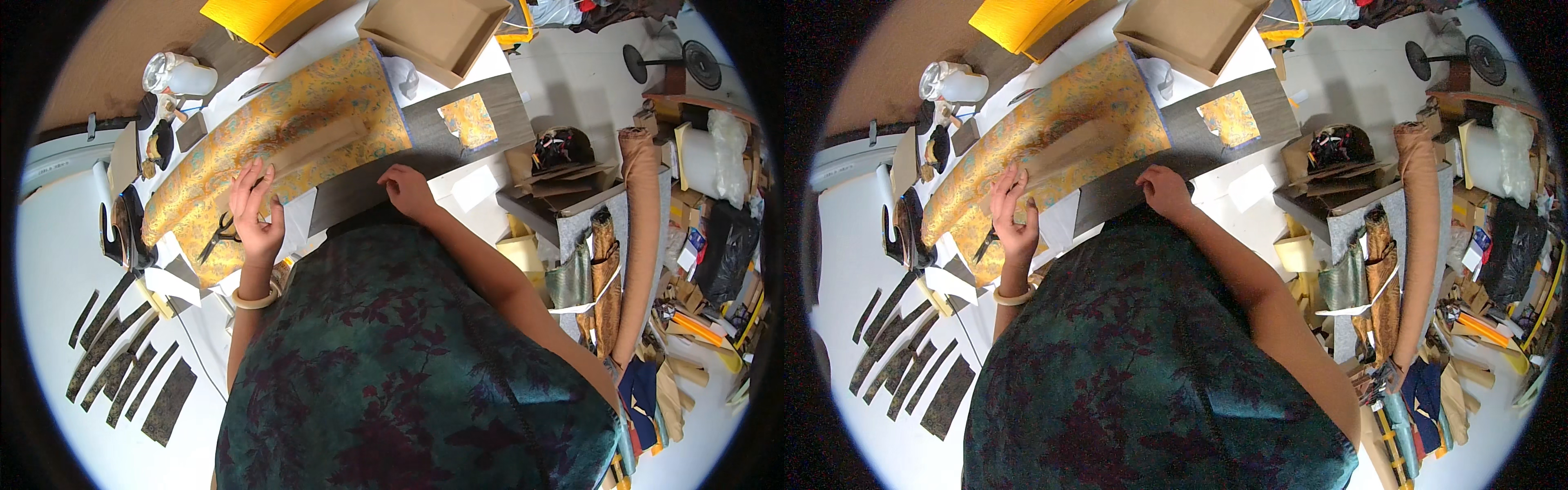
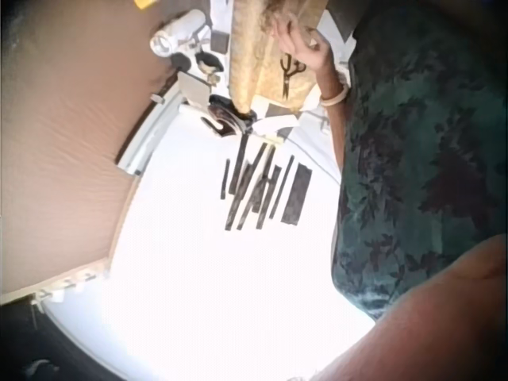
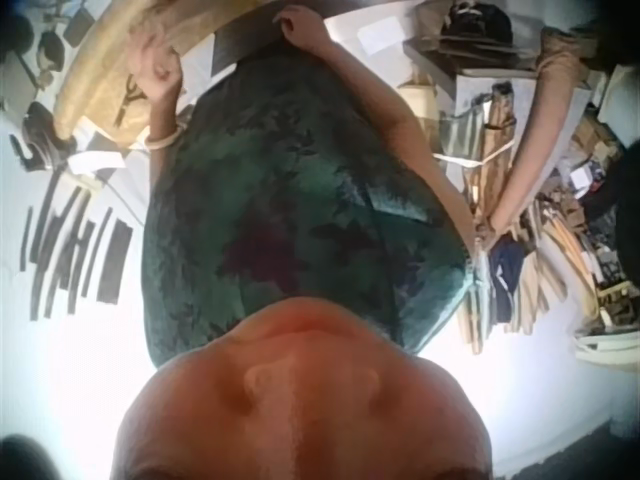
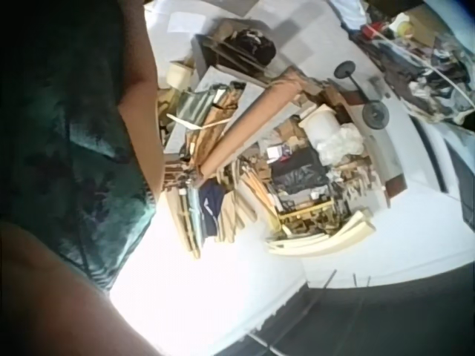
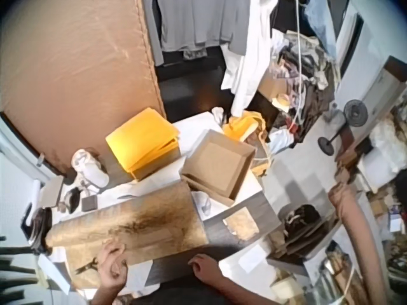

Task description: The person cuts a piece of patterned yellow fabric with scissors, then irons it on a worktable. They place a cardboard template on the fabric, trim the edges, and iron the fabric again. The person repeats cutting and ironing steps while handling the fabric and cardboard pieces.

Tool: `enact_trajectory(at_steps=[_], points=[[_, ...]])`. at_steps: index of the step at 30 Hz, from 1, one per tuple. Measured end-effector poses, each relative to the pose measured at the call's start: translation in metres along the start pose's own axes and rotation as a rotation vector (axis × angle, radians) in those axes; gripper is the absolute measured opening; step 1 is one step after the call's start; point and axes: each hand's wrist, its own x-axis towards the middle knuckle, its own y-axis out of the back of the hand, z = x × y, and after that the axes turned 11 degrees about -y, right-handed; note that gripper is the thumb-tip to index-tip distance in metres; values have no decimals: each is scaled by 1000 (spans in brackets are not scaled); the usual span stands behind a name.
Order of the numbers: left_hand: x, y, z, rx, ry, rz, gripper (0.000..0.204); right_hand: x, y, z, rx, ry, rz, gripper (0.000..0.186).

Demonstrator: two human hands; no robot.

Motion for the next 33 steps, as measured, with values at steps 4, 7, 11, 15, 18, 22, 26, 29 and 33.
enact_trajectory(at_steps=[4,7,11,15,18,22,26,29,33], points=[[7,-2,-3,-30,-3,29,52,-3,10,12,10,-44,-11,11],[8,-3,-3,-15,20,39,52,-6,16,22,-15,-38,-6,12],[9,-2,-3,-18,25,51,51,-6,23,22,-29,-100,-45,13],[10,-2,-3,-39,47,50,50,-3,24,23,-39,-110,-73,13],[12,-2,-3,-59,55,53,50,0,23,26,-32,-97,-72,13],[11,-1,0,-63,39,57,51,-1,25,33,-21,-66,21,13],[8,-1,0,-72,53,56,51,3,49,44,-12,-63,440,12],[8,-3,-2,-80,51,59,51,11,72,72,45,-249,765,13],[10,-3,-3,-80,42,59,51,23,101,92,-101,-448,976,33]])
